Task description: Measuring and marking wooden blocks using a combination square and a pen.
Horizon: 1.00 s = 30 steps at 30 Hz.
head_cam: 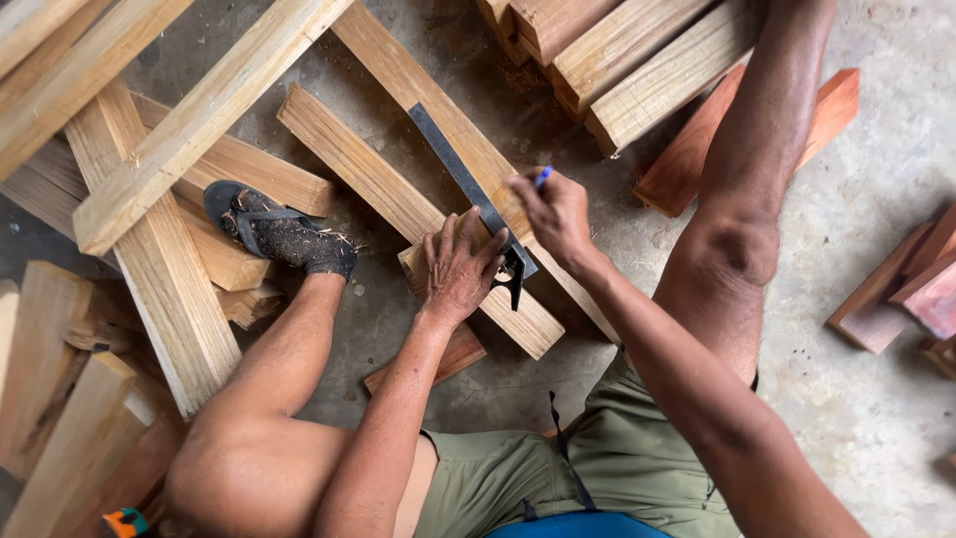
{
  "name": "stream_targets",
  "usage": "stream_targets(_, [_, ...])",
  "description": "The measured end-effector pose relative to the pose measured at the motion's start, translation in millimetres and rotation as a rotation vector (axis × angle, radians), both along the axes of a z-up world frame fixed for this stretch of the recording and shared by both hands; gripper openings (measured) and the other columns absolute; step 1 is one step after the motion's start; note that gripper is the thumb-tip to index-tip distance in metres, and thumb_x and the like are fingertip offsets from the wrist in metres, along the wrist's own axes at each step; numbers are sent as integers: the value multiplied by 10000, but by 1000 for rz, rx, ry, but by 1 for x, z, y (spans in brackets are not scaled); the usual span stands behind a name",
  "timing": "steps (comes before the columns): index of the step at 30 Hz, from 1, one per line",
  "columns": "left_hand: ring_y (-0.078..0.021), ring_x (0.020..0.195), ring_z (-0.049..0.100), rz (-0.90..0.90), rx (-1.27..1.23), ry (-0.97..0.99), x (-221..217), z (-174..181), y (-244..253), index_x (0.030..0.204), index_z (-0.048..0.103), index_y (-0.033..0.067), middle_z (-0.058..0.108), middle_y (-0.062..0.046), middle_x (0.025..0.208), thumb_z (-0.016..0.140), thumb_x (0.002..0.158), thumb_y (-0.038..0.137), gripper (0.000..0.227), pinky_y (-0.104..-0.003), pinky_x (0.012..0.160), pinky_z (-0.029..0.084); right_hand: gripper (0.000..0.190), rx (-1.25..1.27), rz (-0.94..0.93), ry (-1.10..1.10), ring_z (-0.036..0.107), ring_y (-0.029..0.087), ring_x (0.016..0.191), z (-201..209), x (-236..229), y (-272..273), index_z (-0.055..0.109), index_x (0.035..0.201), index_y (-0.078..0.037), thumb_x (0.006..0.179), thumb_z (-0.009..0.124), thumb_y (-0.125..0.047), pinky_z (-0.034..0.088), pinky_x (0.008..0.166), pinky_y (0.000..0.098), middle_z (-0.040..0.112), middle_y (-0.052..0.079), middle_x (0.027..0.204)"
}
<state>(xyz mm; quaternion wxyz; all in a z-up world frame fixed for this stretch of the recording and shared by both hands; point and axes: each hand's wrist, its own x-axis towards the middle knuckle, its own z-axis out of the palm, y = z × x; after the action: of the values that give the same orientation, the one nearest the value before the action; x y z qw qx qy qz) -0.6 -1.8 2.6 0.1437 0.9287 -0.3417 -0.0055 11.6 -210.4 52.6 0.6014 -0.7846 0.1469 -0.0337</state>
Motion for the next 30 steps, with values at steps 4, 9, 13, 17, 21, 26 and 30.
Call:
stream_targets(4, [-446,1471,271,46,-21,4,-3,-7,-1,1431,634,385,276,-135,1643,644,1002,396,429,-745,1137,200,332,72,-225,16,637,120,668,-30,-52,-10,675,998,-39,1107,557,-330,621,578,270,697,105,835])
stream_targets(9, [-430,1495,248,87,-6,94,-4,8,-6,1371,669,331,291,-118,1640,651,969,370,405,-751,1165,150,298,530,-121,428,611,102,655,-48,-102,12,671,1208,-54,970,688,-233,516,511,261,673,11,833])
stream_targets(13, [-394,1420,386,134,-69,13,-12,25,-3,1325,689,279,438,-128,1550,664,931,360,404,-674,1147,277,313,678,-115,311,571,94,654,-62,-107,34,705,1221,-2,962,758,-170,467,542,235,684,38,839])
stream_targets(17, [-278,923,647,597,-408,573,-31,48,4,1332,633,97,618,-138,1271,651,1005,356,418,-463,725,514,311,430,-43,168,642,102,702,-18,-112,59,728,1200,-19,914,766,-136,537,596,245,754,34,882])
stream_targets(21, [-176,757,576,699,-1030,948,-63,3,42,1142,674,-87,635,-166,890,730,1040,225,333,-292,614,485,336,173,256,12,711,165,863,11,-126,88,704,1215,-32,901,782,-121,608,704,298,739,98,1049])
stream_targets(26, [-147,824,682,915,-1344,870,-71,57,76,1234,668,19,716,-80,974,705,930,111,320,-299,646,581,440,-204,559,-229,668,286,1173,-4,-94,59,687,1280,-80,866,810,-159,602,954,409,646,155,1336])
stream_targets(30, [-127,958,699,942,-1344,605,-58,61,106,1389,629,34,736,-89,1099,677,967,62,425,-272,780,594,977,-976,787,-108,468,413,1226,9,-12,32,438,1525,-126,719,894,-437,444,986,512,424,215,1558])
